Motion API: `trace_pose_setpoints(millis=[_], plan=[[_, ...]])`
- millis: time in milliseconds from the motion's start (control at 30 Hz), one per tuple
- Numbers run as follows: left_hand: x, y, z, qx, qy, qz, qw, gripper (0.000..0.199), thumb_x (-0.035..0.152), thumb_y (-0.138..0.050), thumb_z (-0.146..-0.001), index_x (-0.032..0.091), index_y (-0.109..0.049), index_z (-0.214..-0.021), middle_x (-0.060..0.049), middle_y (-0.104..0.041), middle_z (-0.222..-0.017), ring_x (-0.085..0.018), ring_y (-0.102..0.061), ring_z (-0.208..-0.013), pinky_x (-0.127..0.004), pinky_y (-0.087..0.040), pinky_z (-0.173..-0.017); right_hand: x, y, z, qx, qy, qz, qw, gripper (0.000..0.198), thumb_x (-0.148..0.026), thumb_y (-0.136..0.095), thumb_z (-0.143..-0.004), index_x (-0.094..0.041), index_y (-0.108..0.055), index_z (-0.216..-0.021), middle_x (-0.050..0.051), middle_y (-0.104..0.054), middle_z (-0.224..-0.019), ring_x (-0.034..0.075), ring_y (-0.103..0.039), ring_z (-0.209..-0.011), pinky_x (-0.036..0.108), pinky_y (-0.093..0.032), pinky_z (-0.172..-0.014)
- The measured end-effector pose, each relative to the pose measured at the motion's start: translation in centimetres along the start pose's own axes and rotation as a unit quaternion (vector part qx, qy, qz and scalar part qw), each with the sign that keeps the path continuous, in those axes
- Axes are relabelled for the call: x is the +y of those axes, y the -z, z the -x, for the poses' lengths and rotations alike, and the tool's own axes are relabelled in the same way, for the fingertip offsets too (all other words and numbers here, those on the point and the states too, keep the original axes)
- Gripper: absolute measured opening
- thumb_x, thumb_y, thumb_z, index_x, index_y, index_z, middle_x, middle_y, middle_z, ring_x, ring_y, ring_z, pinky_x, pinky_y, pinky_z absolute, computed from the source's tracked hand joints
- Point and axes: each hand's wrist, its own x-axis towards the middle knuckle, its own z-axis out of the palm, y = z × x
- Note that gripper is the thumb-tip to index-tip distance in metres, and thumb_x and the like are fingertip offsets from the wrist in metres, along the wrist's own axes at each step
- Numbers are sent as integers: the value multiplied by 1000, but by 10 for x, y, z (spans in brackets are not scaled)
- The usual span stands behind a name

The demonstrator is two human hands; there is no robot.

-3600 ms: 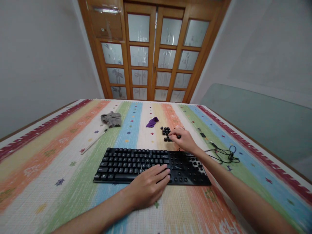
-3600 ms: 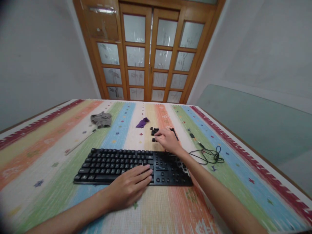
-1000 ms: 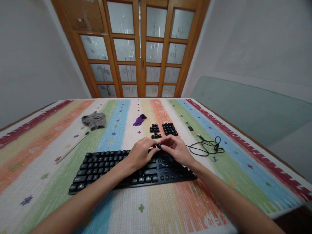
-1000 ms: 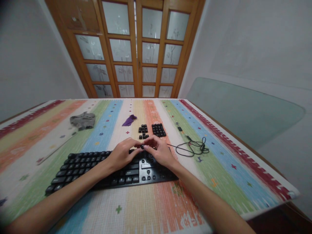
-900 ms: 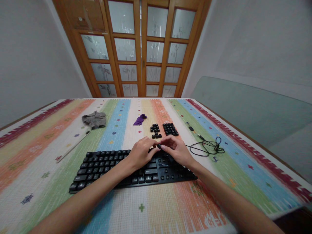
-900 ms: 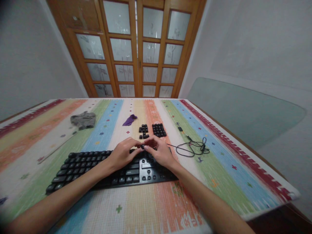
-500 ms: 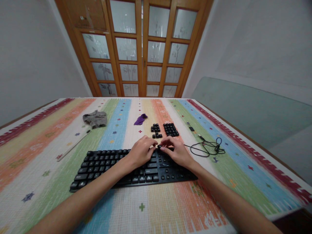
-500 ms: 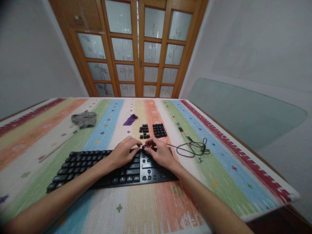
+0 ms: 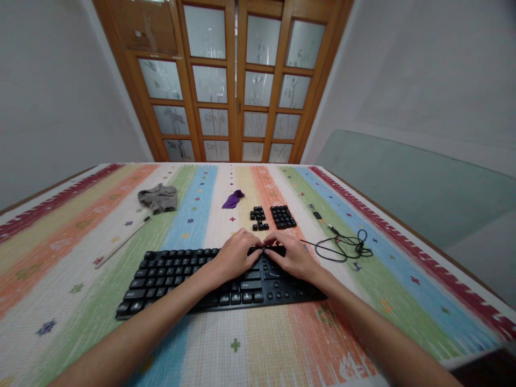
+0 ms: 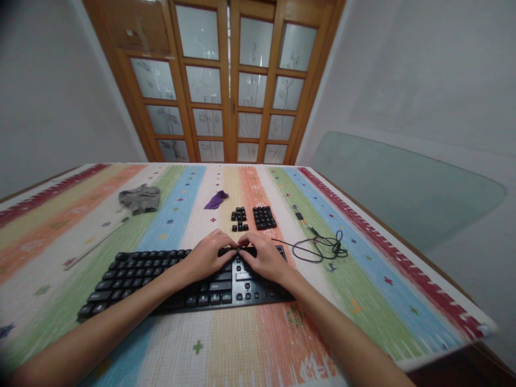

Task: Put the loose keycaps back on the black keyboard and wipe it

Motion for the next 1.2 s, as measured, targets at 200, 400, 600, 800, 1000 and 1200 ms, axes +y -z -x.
trace_pose_setpoints(millis=[200,400,600,800,1000,1200], plan=[[-2,-1,-2,-17,-10,0,1000,7,12,-63,-86,16,-68,-85,-4,-69,-85,-21,-60,-87,-34,-50,-81,-1,1,0,8,7,13,1000,10,-11,-60,-84,-18,-63,-91,5,-67,-88,19,-62,-83,32,-50,-76],[-1,-4,0,-4,-83,-45,996,10,18,-59,-90,16,-67,-85,-6,-68,-86,-22,-57,-89,-36,-50,-82,3,1,0,20,-1,0,1000,8,-11,-63,-82,-18,-64,-86,3,-67,-83,18,-63,-79,31,-50,-73],[-5,-12,2,6,-117,-42,992,18,21,-54,-95,15,-68,-86,-7,-68,-89,-21,-58,-90,-35,-51,-82,10,4,-4,-12,-12,6,1000,9,-10,-67,-79,-18,-68,-83,3,-68,-80,18,-65,-79,30,-52,-73],[-5,-14,3,4,-112,-58,992,15,20,-56,-93,14,-69,-87,-8,-68,-91,-21,-60,-89,-35,-51,-82,7,9,-11,-53,-18,37,998,11,-13,-65,-80,-19,-72,-85,3,-72,-82,18,-66,-81,30,-51,-76],[-6,-17,5,19,-108,-62,992,18,22,-55,-94,15,-68,-83,-6,-66,-84,-21,-59,-86,-35,-50,-81,17,26,-49,-59,-16,128,990,16,-13,-62,-78,-20,-76,-82,4,-75,-82,20,-65,-82,29,-48,-75],[-4,-19,5,23,-106,-75,991,18,21,-55,-94,14,-68,-84,-7,-66,-84,-21,-58,-85,-35,-50,-80,49,28,-103,-60,-80,179,979,21,-14,-60,-79,-17,-79,-88,5,-76,-85,17,-66,-75,26,-49,-70]])
